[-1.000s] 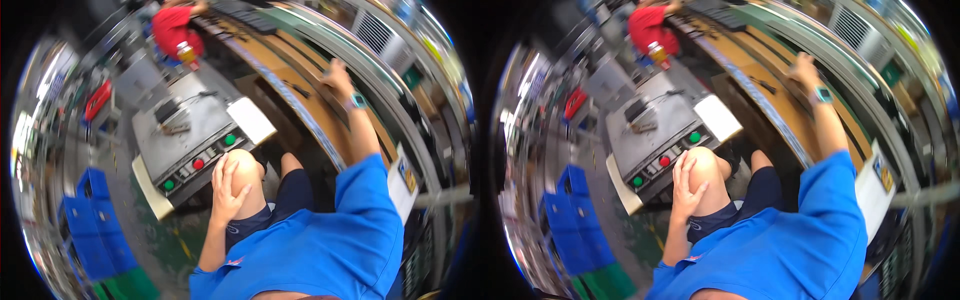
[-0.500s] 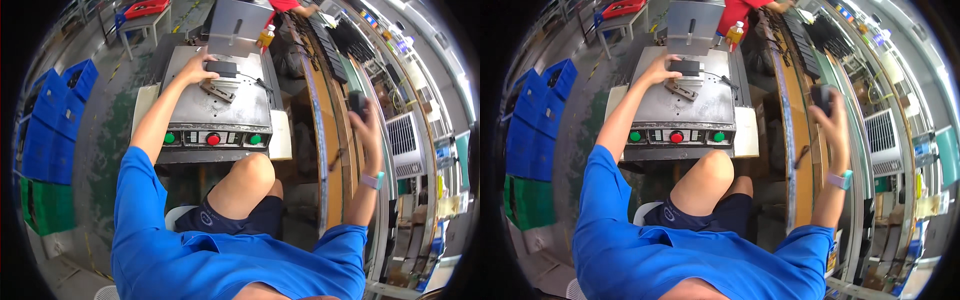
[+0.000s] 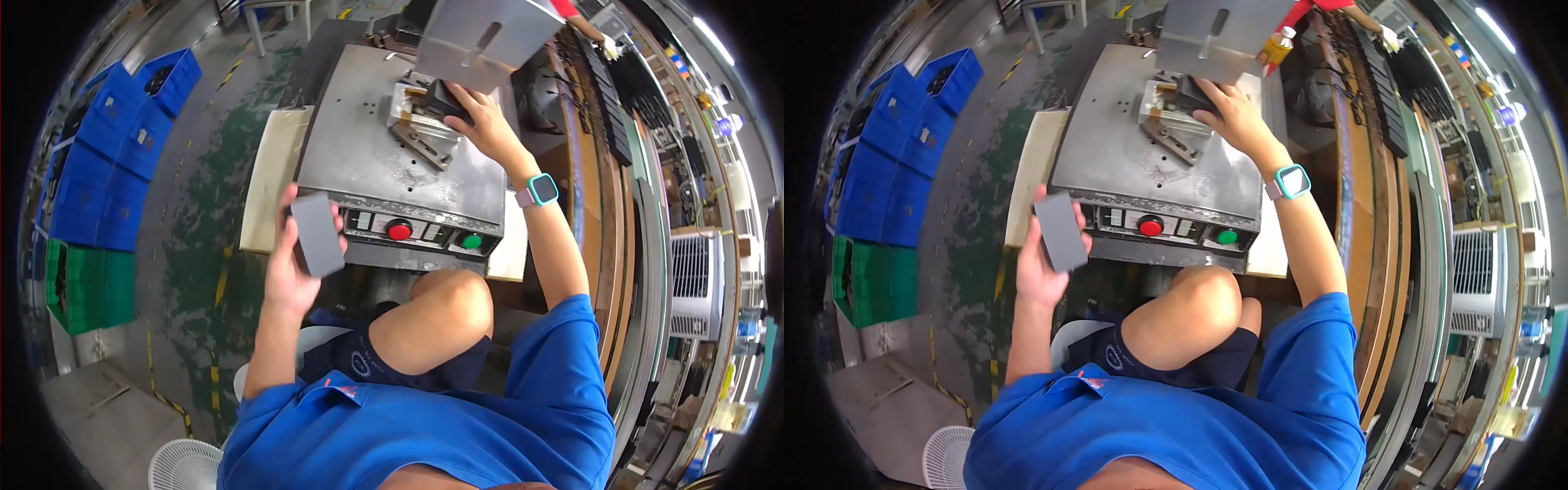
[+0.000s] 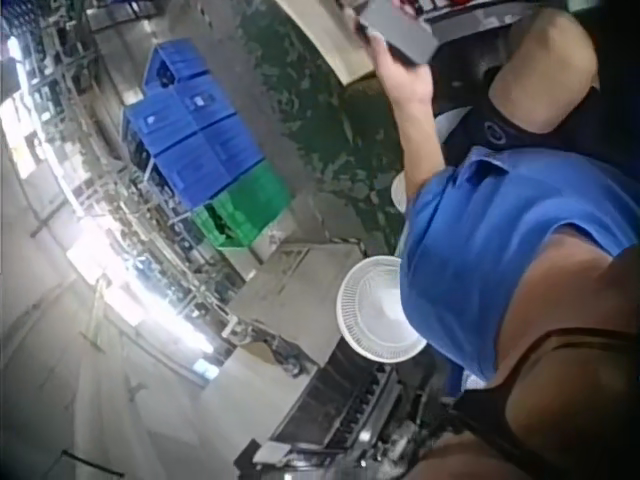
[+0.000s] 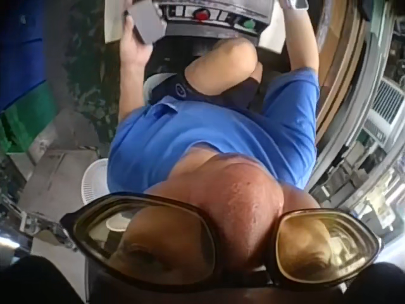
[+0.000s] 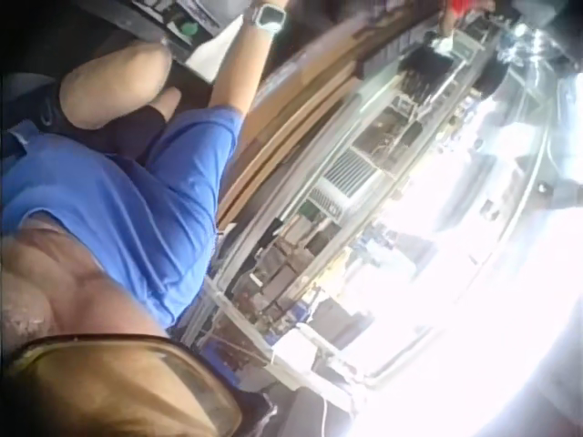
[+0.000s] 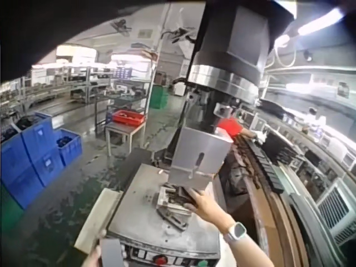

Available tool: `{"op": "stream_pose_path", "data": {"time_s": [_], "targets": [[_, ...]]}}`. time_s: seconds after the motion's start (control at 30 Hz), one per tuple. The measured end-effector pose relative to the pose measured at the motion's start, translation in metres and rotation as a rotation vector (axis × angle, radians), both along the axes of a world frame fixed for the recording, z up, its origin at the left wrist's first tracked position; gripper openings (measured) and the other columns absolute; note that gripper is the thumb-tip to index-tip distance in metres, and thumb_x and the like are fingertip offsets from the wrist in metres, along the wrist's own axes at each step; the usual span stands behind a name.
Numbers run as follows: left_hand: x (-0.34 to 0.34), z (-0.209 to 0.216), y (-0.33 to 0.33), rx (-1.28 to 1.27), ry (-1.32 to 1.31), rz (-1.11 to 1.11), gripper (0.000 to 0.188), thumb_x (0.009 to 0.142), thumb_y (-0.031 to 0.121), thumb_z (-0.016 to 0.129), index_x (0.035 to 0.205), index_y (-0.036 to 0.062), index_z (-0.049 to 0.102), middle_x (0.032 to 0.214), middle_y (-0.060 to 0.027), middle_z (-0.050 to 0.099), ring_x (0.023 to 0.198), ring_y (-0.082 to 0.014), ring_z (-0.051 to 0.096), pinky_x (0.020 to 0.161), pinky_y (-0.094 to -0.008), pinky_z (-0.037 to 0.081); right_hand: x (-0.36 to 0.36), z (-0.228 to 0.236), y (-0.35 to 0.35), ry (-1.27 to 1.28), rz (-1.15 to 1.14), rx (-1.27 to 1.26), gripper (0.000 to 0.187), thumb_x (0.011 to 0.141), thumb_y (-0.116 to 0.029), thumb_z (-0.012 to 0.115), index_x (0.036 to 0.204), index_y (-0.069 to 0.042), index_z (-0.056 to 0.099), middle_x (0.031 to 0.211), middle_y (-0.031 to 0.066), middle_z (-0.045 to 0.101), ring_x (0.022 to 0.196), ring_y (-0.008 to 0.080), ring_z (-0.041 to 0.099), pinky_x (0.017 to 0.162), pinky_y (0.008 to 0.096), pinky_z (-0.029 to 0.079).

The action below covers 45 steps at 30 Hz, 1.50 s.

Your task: Operate an industrial press machine to process or test electronic component housings.

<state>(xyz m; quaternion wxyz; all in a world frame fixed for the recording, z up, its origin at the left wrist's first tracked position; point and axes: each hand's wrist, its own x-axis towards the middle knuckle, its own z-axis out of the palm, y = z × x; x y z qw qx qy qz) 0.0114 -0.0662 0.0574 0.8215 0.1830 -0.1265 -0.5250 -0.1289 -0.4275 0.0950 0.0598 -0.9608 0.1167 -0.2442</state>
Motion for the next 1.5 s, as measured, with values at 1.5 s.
{"op": "stream_pose_path", "data": {"time_s": [1.5], "targets": [[-0.160, 0.025, -0.018, -0.073, -1.908, 0.018, 0.064, 0.089, 0.037, 0.062, 0.139, 0.0015, 0.046, 0.148, -0.0254, 0.038, 0.134, -0.0448, 0.039, 0.111, -0.0525, 0.029, -0.701, 0.101, 0.232, 0.239, -2.274, 0.136, 0.066, 0.083, -0.040, 0.074, 0.136, -0.009, 0.051, 0.131, 0.0223, 0.059, 0.121, 0.0410, 0.056, 0.098, 0.0489, 0.047]]}}
